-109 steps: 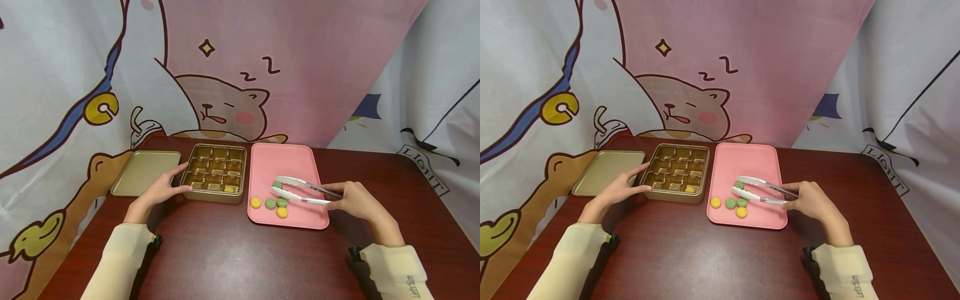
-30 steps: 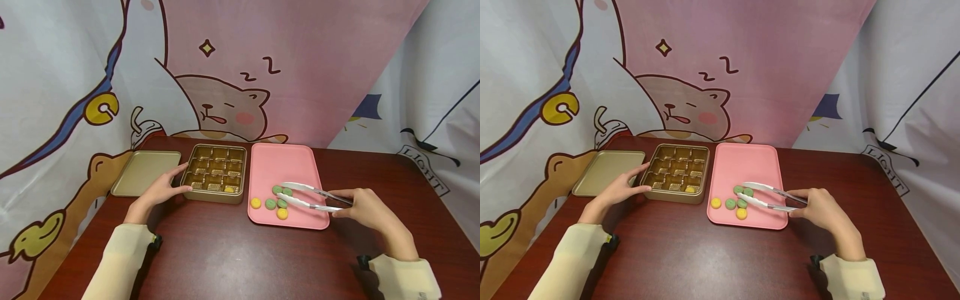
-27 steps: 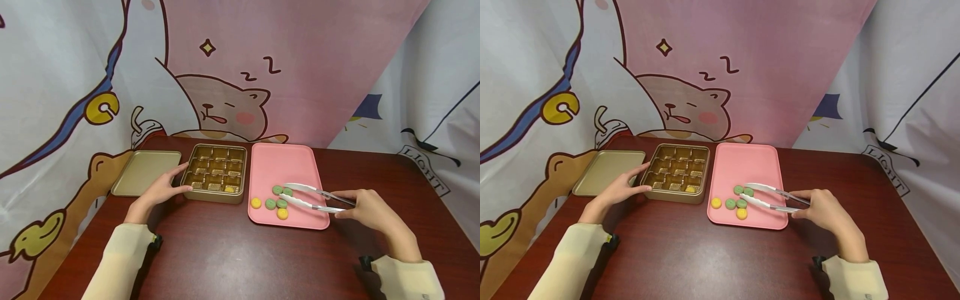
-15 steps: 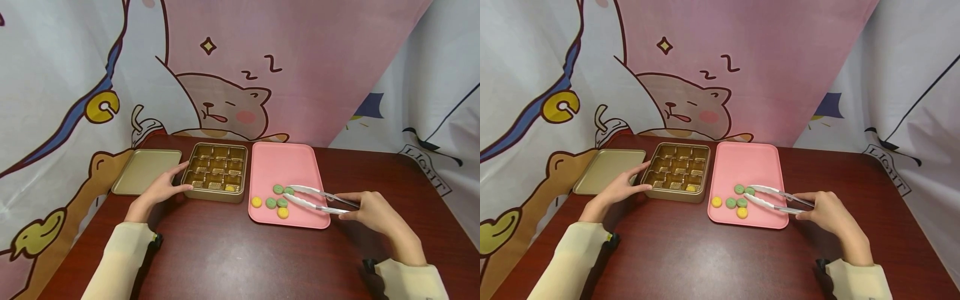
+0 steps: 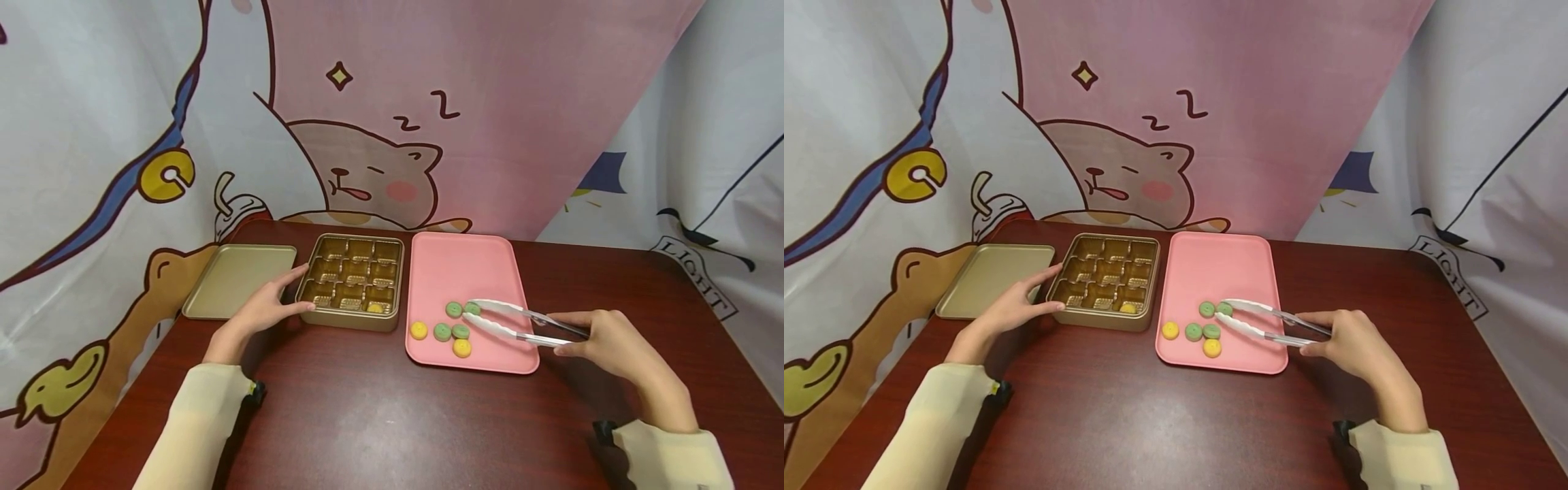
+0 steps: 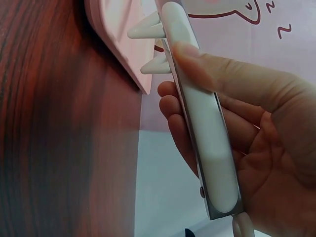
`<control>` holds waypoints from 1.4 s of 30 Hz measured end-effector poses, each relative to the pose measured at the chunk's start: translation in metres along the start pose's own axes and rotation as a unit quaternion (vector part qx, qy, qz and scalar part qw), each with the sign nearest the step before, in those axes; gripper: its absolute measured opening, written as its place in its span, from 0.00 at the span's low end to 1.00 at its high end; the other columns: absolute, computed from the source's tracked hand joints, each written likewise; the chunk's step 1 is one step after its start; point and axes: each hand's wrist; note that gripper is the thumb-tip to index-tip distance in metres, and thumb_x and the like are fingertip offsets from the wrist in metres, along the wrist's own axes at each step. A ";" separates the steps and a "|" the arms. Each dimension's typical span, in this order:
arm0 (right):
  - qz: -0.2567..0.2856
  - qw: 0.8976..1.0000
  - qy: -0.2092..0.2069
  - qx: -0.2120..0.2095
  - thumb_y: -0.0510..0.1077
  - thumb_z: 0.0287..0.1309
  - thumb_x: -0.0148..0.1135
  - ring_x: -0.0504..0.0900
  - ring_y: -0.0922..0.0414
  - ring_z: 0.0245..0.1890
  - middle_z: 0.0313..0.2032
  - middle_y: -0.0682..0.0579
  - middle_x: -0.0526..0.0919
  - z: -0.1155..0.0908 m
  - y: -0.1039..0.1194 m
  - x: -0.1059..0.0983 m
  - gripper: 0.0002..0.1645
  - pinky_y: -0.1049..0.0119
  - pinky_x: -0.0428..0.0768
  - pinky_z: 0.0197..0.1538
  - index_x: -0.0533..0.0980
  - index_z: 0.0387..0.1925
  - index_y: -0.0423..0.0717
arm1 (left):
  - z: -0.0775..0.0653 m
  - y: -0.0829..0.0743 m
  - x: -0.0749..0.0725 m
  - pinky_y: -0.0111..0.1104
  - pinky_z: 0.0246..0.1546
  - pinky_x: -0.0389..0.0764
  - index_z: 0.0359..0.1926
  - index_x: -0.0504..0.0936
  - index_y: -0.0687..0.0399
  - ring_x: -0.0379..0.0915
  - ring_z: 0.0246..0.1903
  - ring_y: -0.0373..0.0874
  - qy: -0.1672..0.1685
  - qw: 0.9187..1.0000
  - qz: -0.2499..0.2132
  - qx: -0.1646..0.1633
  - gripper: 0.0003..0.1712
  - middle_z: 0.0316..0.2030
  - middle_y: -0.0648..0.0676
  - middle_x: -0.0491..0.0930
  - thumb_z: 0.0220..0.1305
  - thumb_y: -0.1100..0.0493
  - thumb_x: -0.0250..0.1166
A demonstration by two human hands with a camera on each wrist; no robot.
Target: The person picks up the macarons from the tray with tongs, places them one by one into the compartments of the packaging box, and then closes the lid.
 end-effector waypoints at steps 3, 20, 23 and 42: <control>0.005 1.000 0.002 0.001 0.47 0.42 0.80 0.78 0.57 0.33 0.35 0.47 0.90 0.001 0.002 -0.001 0.32 0.68 0.72 0.32 0.84 0.52 0.45 | 0.000 0.000 0.000 0.62 0.71 0.56 0.78 0.55 0.51 0.50 0.75 0.65 0.000 1.000 -0.001 0.000 0.50 0.77 0.61 0.54 0.62 0.48 0.71; 0.017 1.000 -0.004 -0.020 0.46 0.43 0.80 0.79 0.60 0.33 0.37 0.48 0.90 0.012 0.015 -0.004 0.30 0.69 0.74 0.32 0.85 0.53 0.48 | 0.001 0.002 0.000 0.62 0.71 0.56 0.78 0.55 0.52 0.50 0.75 0.65 0.001 1.000 0.000 0.005 0.51 0.77 0.61 0.54 0.61 0.47 0.71; 0.020 1.000 -0.008 -0.022 0.46 0.43 0.80 0.81 0.58 0.34 0.38 0.47 0.90 0.014 0.017 -0.003 0.30 0.69 0.75 0.33 0.84 0.53 0.48 | 0.000 0.002 0.000 0.63 0.70 0.56 0.78 0.55 0.52 0.50 0.75 0.65 0.001 1.000 0.001 0.004 0.51 0.77 0.62 0.54 0.62 0.46 0.71; 0.040 0.998 -0.017 -0.035 0.43 0.44 0.80 0.73 0.60 0.28 0.36 0.45 0.90 0.024 0.031 -0.003 0.31 0.71 0.71 0.29 0.83 0.54 0.43 | 0.000 0.003 0.002 0.62 0.70 0.58 0.78 0.57 0.53 0.51 0.75 0.64 -0.007 1.000 -0.002 0.012 0.51 0.77 0.61 0.56 0.60 0.47 0.72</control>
Point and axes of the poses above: each hand's wrist, its own z-axis towards the middle knuckle, its own x-axis out of the palm, y = z × x
